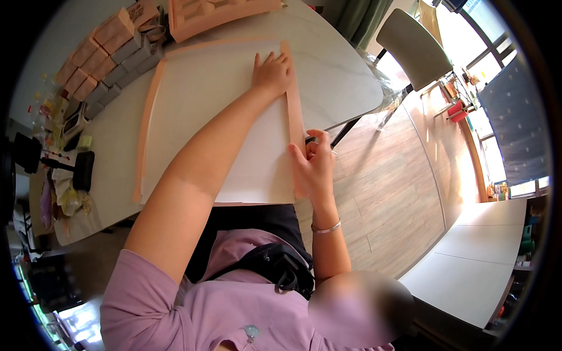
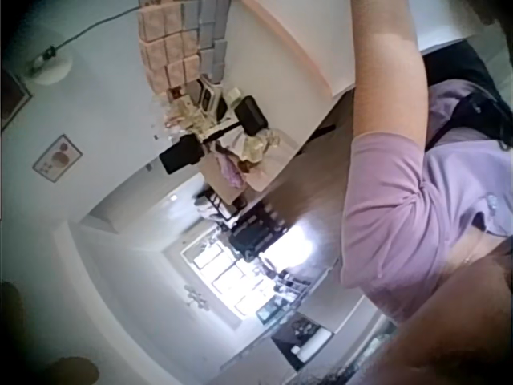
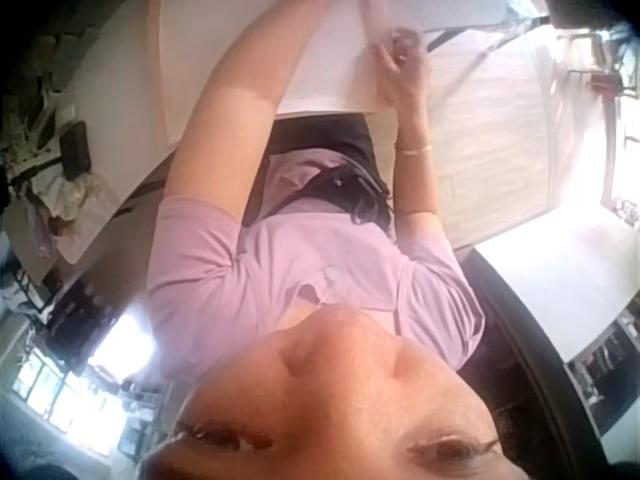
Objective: The person assembles a rectangular frame by hand using a large white sheet of paper and strips of light brown tape. They place the paper on a table, apply tape to the edges to form a border, and fold the tape over the corners to secure the structure.
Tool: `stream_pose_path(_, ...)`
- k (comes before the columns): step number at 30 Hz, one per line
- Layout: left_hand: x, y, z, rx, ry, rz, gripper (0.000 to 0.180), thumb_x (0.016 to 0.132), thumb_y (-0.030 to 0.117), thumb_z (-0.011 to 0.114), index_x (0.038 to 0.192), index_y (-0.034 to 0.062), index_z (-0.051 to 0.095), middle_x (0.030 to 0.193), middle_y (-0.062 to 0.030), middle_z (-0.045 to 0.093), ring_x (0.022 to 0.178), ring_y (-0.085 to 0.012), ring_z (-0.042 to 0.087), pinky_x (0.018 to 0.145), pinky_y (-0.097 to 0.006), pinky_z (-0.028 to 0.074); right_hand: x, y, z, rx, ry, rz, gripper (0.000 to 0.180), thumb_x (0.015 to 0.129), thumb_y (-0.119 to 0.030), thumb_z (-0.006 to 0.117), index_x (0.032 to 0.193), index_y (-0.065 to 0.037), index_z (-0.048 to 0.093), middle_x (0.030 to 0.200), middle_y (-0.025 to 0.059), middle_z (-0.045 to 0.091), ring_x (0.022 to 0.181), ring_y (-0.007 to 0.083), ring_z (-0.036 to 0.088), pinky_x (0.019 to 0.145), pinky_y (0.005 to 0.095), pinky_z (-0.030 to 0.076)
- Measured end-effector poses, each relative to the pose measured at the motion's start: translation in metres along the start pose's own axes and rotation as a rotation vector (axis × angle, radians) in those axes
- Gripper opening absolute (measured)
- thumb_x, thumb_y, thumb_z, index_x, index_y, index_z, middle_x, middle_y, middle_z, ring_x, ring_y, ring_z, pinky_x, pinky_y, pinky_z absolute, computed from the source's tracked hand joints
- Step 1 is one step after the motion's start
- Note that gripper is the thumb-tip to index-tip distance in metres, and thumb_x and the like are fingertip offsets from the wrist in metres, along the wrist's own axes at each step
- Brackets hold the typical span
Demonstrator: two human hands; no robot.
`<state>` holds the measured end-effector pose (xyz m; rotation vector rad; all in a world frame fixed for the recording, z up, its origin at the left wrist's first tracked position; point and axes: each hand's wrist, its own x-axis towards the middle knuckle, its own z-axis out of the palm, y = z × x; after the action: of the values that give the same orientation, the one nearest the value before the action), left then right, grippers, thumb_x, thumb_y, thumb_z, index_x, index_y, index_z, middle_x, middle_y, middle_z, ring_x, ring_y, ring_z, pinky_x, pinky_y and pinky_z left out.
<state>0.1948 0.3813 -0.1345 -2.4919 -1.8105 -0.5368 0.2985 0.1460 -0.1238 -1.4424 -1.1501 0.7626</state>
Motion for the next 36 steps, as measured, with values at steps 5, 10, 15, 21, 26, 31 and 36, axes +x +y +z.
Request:
stream_pose_path(5, -0.006, 0.009, -0.019, -0.074, -0.072, -0.063, 0.078, 0.088, 0.060, 0.064, 0.152, 0.0149, 0.054, 0.161, -0.0056, 0.048, 0.154, -0.0274, 0.036, 0.127, -0.054, 0.018, 0.016, 0.016, -0.012, 0.024, -0.193, 0.077, 0.018, 0.089, -0.009, 0.075, 0.091, 0.004, 0.063, 0.064, 0.0058, 0.062, 0.060, 0.0064, 0.058, 0.054, 0.0241, 0.045)
stream_pose_path(10, 0.004, 0.006, -0.026, -0.161, -0.146, -0.139, 0.082, 0.080, 0.062, 0.071, 0.146, 0.0159, 0.062, 0.151, -0.0062, 0.060, 0.149, -0.0256, 0.043, 0.122, -0.046, 0.032, 0.019, -0.007, -0.009, -0.394, -0.217, -0.029, 0.011, 0.085, -0.012, 0.069, 0.088, -0.003, 0.064, 0.067, 0.0134, 0.065, 0.065, 0.0205, 0.068, 0.059, 0.0362, 0.051)
stream_pose_path(15, 0.008, -0.018, -0.027, -0.398, -0.084, -0.170, 0.056, 0.075, 0.052, 0.074, 0.121, 0.0201, 0.078, 0.124, -0.0083, 0.074, 0.128, -0.0262, 0.061, 0.108, -0.042, 0.048, 0.007, -0.040, 0.016, -0.916, -0.189, -0.139, 0.014, 0.083, -0.015, 0.063, 0.095, -0.008, 0.065, 0.080, 0.0204, 0.071, 0.081, 0.0406, 0.072, 0.070, 0.0511, 0.056)
stream_pose_path(21, 0.009, -0.040, -0.002, -0.663, 0.026, -0.188, 0.053, 0.072, 0.045, 0.076, 0.118, 0.0194, 0.079, 0.119, -0.0123, 0.075, 0.125, -0.0308, 0.062, 0.106, -0.041, 0.051, 0.004, -0.044, 0.030, -0.963, -0.244, -0.257, 0.015, 0.083, -0.013, 0.062, 0.096, -0.006, 0.065, 0.078, 0.0184, 0.072, 0.075, 0.0386, 0.073, 0.066, 0.0490, 0.057)
stream_pose_path(26, 0.004, -0.036, -0.003, -0.591, 0.109, -0.169, 0.052, 0.073, 0.043, 0.075, 0.118, 0.0188, 0.079, 0.121, -0.0130, 0.074, 0.122, -0.0323, 0.063, 0.105, -0.041, 0.052, 0.003, -0.040, 0.031, -0.936, -0.222, -0.280, 0.013, 0.084, -0.012, 0.060, 0.093, -0.004, 0.064, 0.074, 0.0192, 0.071, 0.071, 0.0397, 0.072, 0.065, 0.0499, 0.056)
stream_pose_path(31, -0.012, -0.022, -0.013, -0.401, 0.215, -0.157, 0.044, 0.077, 0.040, 0.071, 0.115, 0.0199, 0.080, 0.111, -0.0104, 0.077, 0.112, -0.0325, 0.068, 0.097, -0.045, 0.052, 0.002, -0.032, 0.026, -0.886, -0.235, -0.232, 0.012, 0.086, -0.011, 0.056, 0.092, -0.004, 0.062, 0.073, 0.0204, 0.068, 0.070, 0.0413, 0.070, 0.065, 0.0515, 0.055)
stream_pose_path(36, -0.013, -0.025, -0.019, -0.560, 0.038, -0.196, 0.046, 0.078, 0.041, 0.068, 0.121, 0.0270, 0.078, 0.093, -0.0057, 0.077, 0.089, -0.0273, 0.072, 0.085, -0.042, 0.055, -0.007, -0.036, 0.021, -0.669, -0.219, -0.310, 0.021, 0.091, -0.014, 0.059, 0.110, -0.007, 0.065, 0.086, 0.0171, 0.070, 0.071, 0.0387, 0.069, 0.065, 0.0488, 0.055)
